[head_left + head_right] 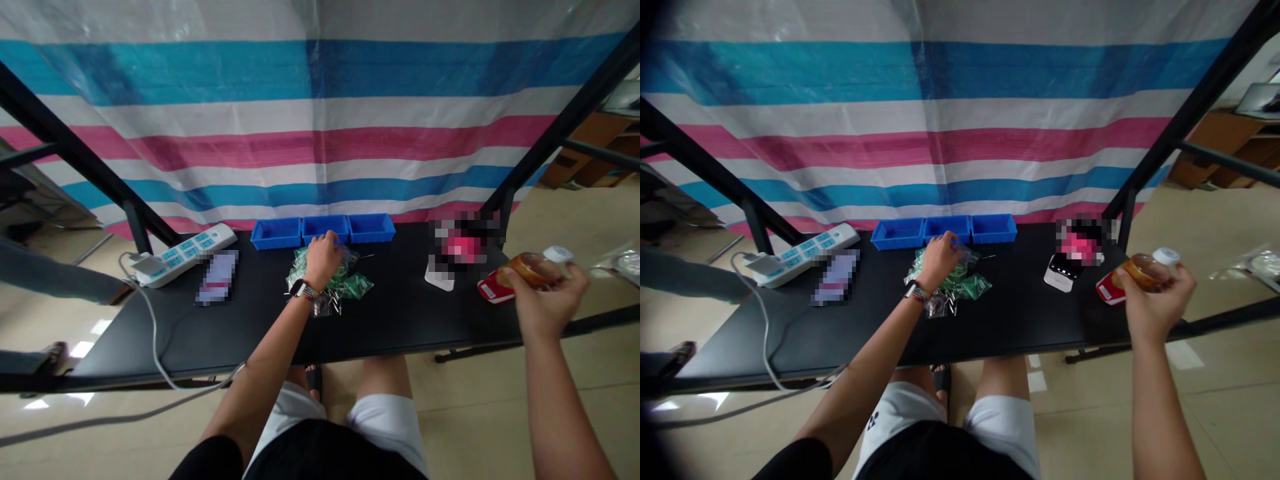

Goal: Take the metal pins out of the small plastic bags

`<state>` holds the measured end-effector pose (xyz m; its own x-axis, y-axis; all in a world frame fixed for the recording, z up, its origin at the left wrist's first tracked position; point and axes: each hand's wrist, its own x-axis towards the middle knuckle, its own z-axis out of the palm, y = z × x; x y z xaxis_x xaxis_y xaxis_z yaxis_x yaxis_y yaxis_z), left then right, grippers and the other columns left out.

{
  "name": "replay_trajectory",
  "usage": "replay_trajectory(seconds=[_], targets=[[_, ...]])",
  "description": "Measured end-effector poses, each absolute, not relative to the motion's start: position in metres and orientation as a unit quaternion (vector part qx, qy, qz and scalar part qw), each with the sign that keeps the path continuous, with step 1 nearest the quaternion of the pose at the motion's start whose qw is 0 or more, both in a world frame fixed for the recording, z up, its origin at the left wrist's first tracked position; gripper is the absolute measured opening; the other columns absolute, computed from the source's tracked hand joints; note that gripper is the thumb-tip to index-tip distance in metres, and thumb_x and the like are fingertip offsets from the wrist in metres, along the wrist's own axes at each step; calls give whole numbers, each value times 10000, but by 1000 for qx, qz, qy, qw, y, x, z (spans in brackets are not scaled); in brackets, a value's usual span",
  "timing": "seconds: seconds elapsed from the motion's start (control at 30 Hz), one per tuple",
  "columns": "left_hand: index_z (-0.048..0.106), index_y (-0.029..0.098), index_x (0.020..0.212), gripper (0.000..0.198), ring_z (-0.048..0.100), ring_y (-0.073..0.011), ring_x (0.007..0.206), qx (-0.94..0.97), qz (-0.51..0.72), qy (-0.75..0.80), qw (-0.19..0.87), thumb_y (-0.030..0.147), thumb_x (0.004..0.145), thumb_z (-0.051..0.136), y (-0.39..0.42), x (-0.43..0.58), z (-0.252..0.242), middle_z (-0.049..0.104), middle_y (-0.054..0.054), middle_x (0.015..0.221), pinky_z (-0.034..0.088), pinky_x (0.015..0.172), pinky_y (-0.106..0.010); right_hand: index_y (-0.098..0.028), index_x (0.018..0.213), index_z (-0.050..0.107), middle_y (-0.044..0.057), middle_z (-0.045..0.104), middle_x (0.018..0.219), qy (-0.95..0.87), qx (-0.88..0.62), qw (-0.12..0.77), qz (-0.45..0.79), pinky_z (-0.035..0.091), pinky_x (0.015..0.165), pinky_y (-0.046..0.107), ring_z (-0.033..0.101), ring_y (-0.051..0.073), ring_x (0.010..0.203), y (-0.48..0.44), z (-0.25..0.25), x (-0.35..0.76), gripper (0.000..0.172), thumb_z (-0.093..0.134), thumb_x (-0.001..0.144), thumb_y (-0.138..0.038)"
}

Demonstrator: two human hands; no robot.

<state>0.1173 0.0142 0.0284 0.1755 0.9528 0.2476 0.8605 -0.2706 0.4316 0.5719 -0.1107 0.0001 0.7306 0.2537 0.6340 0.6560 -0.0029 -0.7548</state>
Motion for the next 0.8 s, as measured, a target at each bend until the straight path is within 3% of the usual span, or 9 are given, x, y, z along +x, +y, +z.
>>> replay_trajectory(seconds=[0.07,0.1,0.17,0.23,0.3,0.37,0.43,0.57,0.8], targets=[[694,149,1150,236,714,-269,979,746,304,573,150,105,920,664,19,113,27,779,-119,1004,513,936,-379,-170,1341,577,332,596,1399,-298,-727,589,-192,502,1100,679,628,503,1298,-117,7,552,1007,1048,460,-299],[697,160,1074,159,711,-242,914,737,338,556,183,127,920,672,22,110,27,770,-98,968,524,878,-351,-143,1357,583,343,597,1393,-278,-713,595,-244,489,1107,690,616,512,1296,-121,12,535,1007,1033,465,-277],[674,174,940,55,685,-189,776,717,395,508,268,226,940,692,26,104,29,740,-58,877,523,749,-298,-159,1351,595,257,667,1292,-312,-625,657,-283,564,1029,617,700,414,1175,-127,24,487,727,897,705,-298],[633,181,874,219,635,-150,646,696,422,452,365,369,970,692,27,98,32,686,-17,752,492,633,-261,-208,1233,629,123,720,1052,-398,-565,708,-143,633,849,498,748,284,899,-125,33,426,364,717,918,-367],[596,187,834,351,588,-126,561,669,436,401,449,494,964,708,24,93,35,640,7,665,449,552,-240,-208,1173,667,72,718,993,-522,-543,646,120,627,680,369,725,203,732,-112,36,367,321,716,949,-432],[583,189,812,434,583,-114,545,655,437,381,485,572,926,750,20,87,37,646,8,662,431,524,-226,-215,1207,669,51,722,994,-552,-508,565,343,572,541,289,707,175,665,-90,33,318,425,751,922,-518],[593,185,812,476,600,-114,559,652,432,376,497,613,894,784,17,80,38,666,2,676,441,528,-221,-213,1135,686,35,724,963,-542,-477,518,459,516,459,256,668,151,592,-62,25,285,471,817,835,-553],[652,172,848,490,586,-112,563,661,430,367,493,636,869,810,16,62,35,658,7,660,472,557,-230,-211,887,681,-4,678,771,-516,-425,528,523,466,448,244,581,125,528,-17,14,256,341,825,785,-503],[641,177,793,508,575,-114,565,644,433,387,498,640,815,849,14,44,22,668,-3,668,468,560,-237,-232,865,670,-22,658,731,-553,-371,498,555,509,490,277,608,154,569,0,15,245,373,881,737,-513]])
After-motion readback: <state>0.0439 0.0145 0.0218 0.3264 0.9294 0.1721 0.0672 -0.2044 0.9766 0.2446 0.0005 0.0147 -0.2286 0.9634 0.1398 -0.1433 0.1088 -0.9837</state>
